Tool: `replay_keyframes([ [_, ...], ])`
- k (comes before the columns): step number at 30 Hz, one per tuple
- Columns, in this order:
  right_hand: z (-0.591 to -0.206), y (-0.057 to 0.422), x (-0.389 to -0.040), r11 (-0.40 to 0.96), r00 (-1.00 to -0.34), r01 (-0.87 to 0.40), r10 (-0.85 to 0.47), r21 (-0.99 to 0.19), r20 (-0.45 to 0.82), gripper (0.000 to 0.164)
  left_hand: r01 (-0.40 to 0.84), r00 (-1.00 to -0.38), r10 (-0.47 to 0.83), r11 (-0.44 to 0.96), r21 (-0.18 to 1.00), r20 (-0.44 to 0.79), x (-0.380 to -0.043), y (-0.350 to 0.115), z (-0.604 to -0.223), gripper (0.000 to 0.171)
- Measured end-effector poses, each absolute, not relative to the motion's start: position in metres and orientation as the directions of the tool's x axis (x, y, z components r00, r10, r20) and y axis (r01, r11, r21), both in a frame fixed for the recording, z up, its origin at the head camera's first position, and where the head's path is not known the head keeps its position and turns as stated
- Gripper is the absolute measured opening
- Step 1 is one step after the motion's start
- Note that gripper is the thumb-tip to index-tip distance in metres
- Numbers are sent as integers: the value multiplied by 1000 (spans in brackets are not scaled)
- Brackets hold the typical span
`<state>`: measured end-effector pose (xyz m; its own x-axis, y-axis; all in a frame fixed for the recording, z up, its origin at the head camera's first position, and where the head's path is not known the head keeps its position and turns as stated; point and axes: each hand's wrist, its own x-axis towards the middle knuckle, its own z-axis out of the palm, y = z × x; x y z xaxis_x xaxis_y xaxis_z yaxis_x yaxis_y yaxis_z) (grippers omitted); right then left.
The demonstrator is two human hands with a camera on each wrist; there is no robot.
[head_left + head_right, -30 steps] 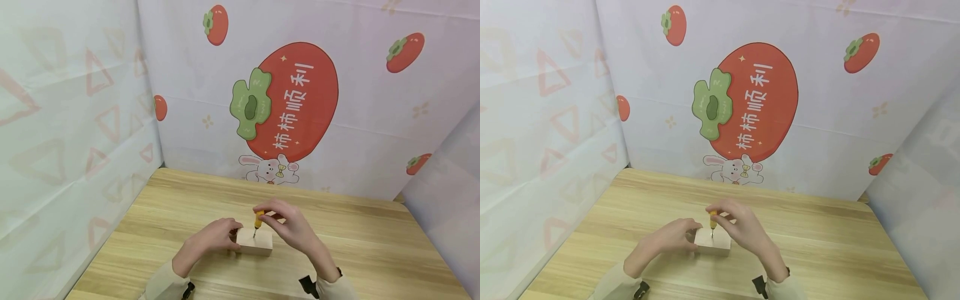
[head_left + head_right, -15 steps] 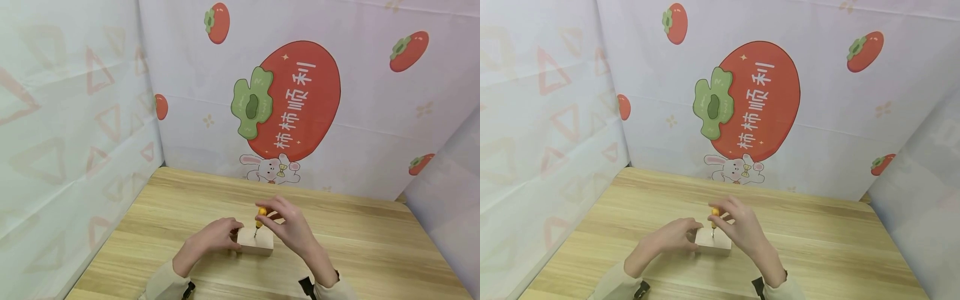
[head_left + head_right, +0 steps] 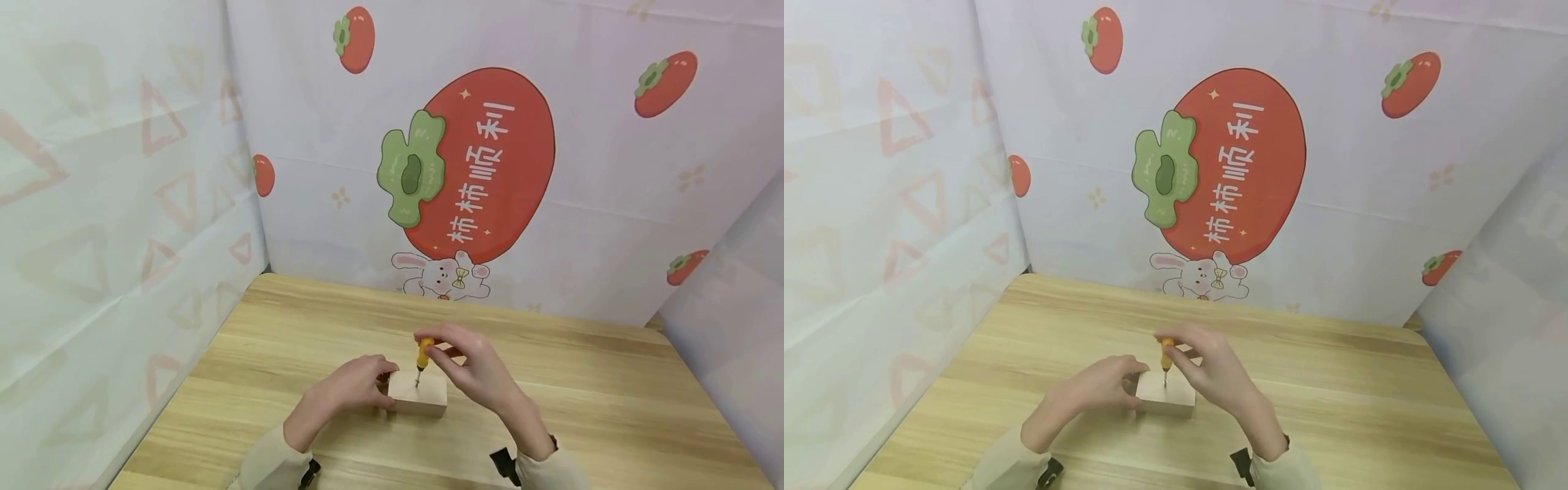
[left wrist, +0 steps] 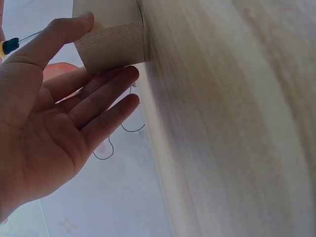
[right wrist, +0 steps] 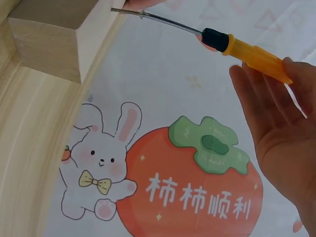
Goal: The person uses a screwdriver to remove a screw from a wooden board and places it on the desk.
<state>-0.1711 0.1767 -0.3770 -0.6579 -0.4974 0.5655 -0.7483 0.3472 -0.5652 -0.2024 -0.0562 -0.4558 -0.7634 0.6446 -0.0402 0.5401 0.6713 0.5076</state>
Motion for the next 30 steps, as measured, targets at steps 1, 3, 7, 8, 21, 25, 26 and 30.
replay_keyframes([
  [1,-378,176,-171,363,-662,-747,-482,-556,575,33,537,-764,643,671,511,-42,-202,-56,-456,25],
  [3,-381,175,-170,389,-657,-754,-446,-530,608,35,532,-766,641,672,516,-46,-202,-56,-455,25],
  [7,-382,172,-170,411,-639,-765,-386,-496,665,38,530,-768,639,675,513,-47,-201,-55,-454,25],
  [8,-382,171,-170,416,-634,-767,-375,-488,677,38,532,-767,639,676,510,-46,-201,-54,-454,25],
  [21,-375,175,-168,361,-669,-742,-452,-565,590,34,535,-767,640,671,514,-37,-201,-54,-454,26],
  [25,-378,172,-168,355,-661,-751,-410,-557,629,34,526,-773,633,677,515,-44,-201,-54,-454,26],
  [26,-379,171,-169,354,-652,-758,-401,-548,643,35,520,-776,629,680,517,-47,-201,-53,-454,26],
  [30,-380,170,-169,368,-630,-775,-376,-514,679,36,513,-781,623,687,514,-52,-200,-53,-454,26],
])
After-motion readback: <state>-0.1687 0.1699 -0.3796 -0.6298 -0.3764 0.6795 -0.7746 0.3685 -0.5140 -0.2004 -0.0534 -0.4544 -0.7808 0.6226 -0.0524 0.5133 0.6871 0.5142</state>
